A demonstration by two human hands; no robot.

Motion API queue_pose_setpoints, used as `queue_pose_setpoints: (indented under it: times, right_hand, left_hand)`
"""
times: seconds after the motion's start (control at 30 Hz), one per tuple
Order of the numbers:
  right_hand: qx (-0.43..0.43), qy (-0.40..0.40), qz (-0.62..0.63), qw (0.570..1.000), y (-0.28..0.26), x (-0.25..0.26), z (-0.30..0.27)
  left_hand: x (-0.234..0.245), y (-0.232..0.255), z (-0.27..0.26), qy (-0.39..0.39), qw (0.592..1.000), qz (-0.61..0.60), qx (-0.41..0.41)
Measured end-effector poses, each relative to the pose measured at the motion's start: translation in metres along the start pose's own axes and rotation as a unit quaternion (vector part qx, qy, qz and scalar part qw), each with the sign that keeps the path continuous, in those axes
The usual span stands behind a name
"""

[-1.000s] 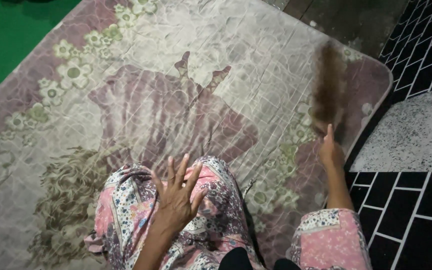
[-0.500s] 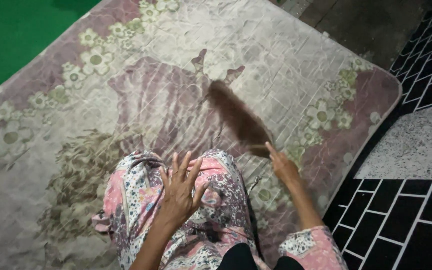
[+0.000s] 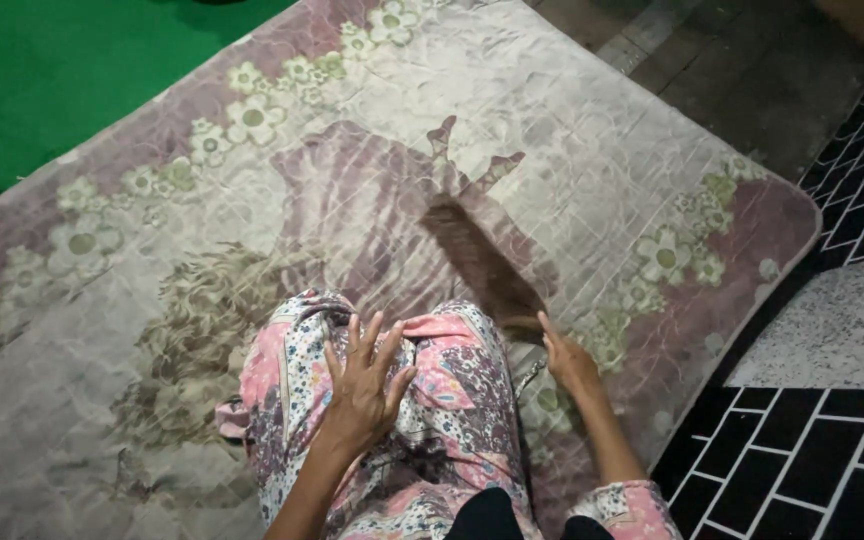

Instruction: The person sits on a mattress and uses a small hand broom to sweep loose debris across the surface. The person repeatedly sweeps the mattress, gathering debris into a pile on the left side.

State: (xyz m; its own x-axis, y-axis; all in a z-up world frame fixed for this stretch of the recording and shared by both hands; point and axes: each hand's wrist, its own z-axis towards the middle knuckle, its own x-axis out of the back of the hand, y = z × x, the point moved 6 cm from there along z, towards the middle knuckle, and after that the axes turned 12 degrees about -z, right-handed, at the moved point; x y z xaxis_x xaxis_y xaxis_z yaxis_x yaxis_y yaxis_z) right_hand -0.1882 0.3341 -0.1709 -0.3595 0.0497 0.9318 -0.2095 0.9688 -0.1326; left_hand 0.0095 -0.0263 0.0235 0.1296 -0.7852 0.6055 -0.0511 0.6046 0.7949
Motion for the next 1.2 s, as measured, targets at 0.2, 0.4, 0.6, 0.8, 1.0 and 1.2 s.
queue_pose_setpoints:
  times: [0.2, 0.4, 0.6, 0.8, 1.0, 1.2]
  right_hand:
    - [-0.288, 0.077, 0.116, 0.948, 0.116, -0.046, -0.009]
    - [-0.248, 0.072, 0.003, 0.966, 0.173, -0.038, -0.090]
    - [-0.356, 0.116, 0.097, 0.922, 0.218, -0.070, -0.092]
    - [-0.175, 0.058, 0.022, 0.983, 0.084, -0.023, -0.096]
    - [-0.195, 0.058, 0.141, 0.969, 0.129, -0.091, -0.018]
    - [-0.202, 0.187, 0.092, 0.957, 0.107, -0.030, -0.032]
  left_hand:
    - [0.014, 0.003, -0.009, 0.015, 1.000, -0.021, -0.009]
    - [0.012, -0.018, -0.008, 0.032, 0.999, 0.002, -0.007]
    - [0.010, -0.003, -0.001, -0.001, 1.000, -0.022, 0.009]
    - [0.000, 0.006, 0.002, -0.024, 0.999, -0.026, 0.010]
    - [0.008, 0.009, -0.002, 0.009, 0.999, -0.029, -0.022]
    - [0.008, -0.009, -0.010, -0.042, 0.997, -0.009, 0.057]
